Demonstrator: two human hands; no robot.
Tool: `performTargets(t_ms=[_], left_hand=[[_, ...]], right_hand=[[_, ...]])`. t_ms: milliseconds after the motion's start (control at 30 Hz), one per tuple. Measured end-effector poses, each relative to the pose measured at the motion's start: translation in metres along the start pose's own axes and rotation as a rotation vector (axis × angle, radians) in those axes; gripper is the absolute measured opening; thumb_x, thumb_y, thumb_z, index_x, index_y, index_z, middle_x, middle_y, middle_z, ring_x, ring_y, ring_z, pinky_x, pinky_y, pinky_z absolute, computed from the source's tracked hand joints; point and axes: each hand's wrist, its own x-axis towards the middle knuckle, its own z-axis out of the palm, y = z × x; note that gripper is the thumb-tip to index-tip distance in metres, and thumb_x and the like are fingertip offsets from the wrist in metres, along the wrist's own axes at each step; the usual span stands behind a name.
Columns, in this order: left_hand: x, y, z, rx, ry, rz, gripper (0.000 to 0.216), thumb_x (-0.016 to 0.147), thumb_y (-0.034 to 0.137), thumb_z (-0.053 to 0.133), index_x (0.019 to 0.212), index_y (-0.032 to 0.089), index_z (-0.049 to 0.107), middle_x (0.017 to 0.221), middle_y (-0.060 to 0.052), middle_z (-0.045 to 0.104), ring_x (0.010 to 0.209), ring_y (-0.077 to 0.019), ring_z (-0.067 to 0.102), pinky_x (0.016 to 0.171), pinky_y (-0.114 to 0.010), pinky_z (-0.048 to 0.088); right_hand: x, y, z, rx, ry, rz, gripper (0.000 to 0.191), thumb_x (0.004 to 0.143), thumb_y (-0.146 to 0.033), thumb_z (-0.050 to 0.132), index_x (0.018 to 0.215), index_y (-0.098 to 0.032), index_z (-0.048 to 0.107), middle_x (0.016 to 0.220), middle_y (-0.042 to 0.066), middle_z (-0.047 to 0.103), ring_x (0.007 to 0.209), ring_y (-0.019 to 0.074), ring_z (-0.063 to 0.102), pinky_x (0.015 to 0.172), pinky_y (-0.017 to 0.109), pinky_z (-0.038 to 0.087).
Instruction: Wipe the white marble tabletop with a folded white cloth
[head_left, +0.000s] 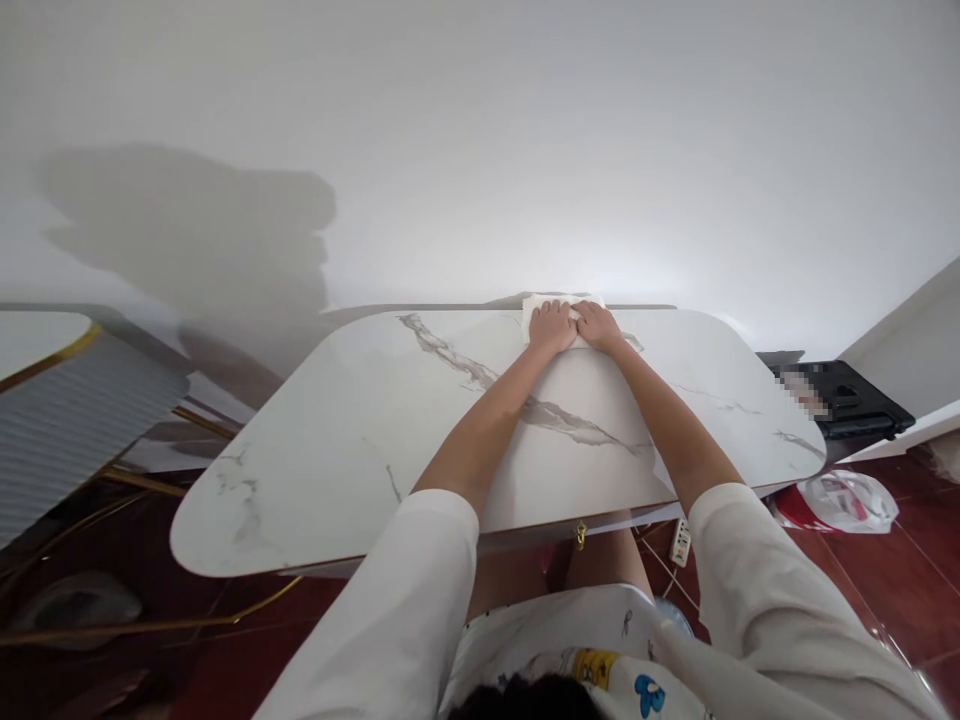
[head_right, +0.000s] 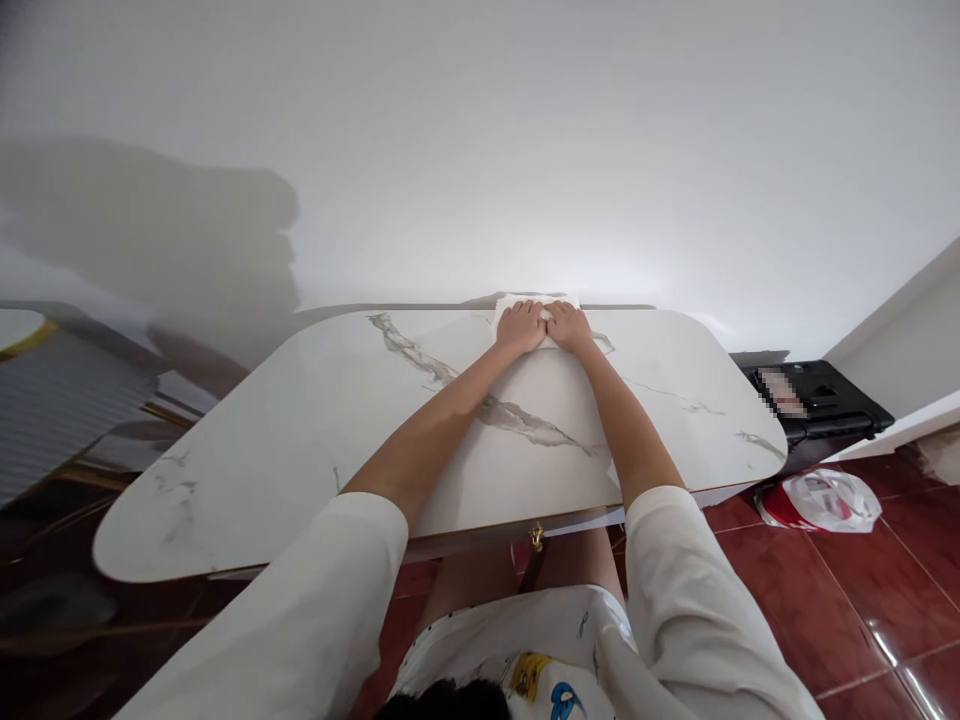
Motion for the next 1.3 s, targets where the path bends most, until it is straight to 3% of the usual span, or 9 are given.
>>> performTargets(t_ms=[300,600,1000,1300], left_hand=[[-0.047,0.015,-0.008,0.023,0.004,-0.006,0.049,0.094,0.026,0.028,0.136,0.012,0.047,0.145,-0.016,0.047,0.134,-0.0306,0.039,0.109,-0.045,0.031],[-0.106,0.032,-0.025,-0.007,-0.08,-0.001,0.052,0.096,0.028,0.026,0.142,0.008,0.039,0.151,-0.019,0.038,0.141,-0.0341,0.031,0.113,-0.049,0.027],[-0.216,0.066,-0.054,-0.017,-0.106,-0.055,0.055,0.096,0.028,0.028,0.147,0.01,0.036,0.156,-0.016,0.033,0.145,-0.0323,0.028,0.117,-0.051,0.025],[-0.264,0.084,-0.066,-0.03,-0.114,-0.084,0.055,0.095,0.03,0.031,0.147,0.017,0.039,0.156,-0.012,0.036,0.146,-0.03,0.029,0.118,-0.051,0.027]], right_hand=[[-0.044,-0.014,-0.011,-0.093,-0.059,-0.052,0.05,0.094,-0.022,0.029,0.141,-0.014,0.045,0.15,0.013,0.045,0.137,0.0287,0.038,0.11,0.047,0.034],[-0.104,-0.045,-0.033,-0.033,-0.1,-0.05,0.052,0.093,-0.022,0.028,0.142,-0.014,0.045,0.152,0.013,0.043,0.139,0.0305,0.036,0.112,0.05,0.03],[-0.213,-0.097,-0.066,-0.049,-0.111,-0.014,0.051,0.097,-0.028,0.027,0.145,-0.021,0.043,0.155,0.006,0.04,0.143,0.0274,0.032,0.115,0.049,0.029],[-0.263,-0.118,-0.078,-0.061,-0.067,-0.016,0.051,0.096,-0.029,0.03,0.145,-0.026,0.043,0.153,0.004,0.043,0.143,0.0248,0.034,0.115,0.048,0.031]])
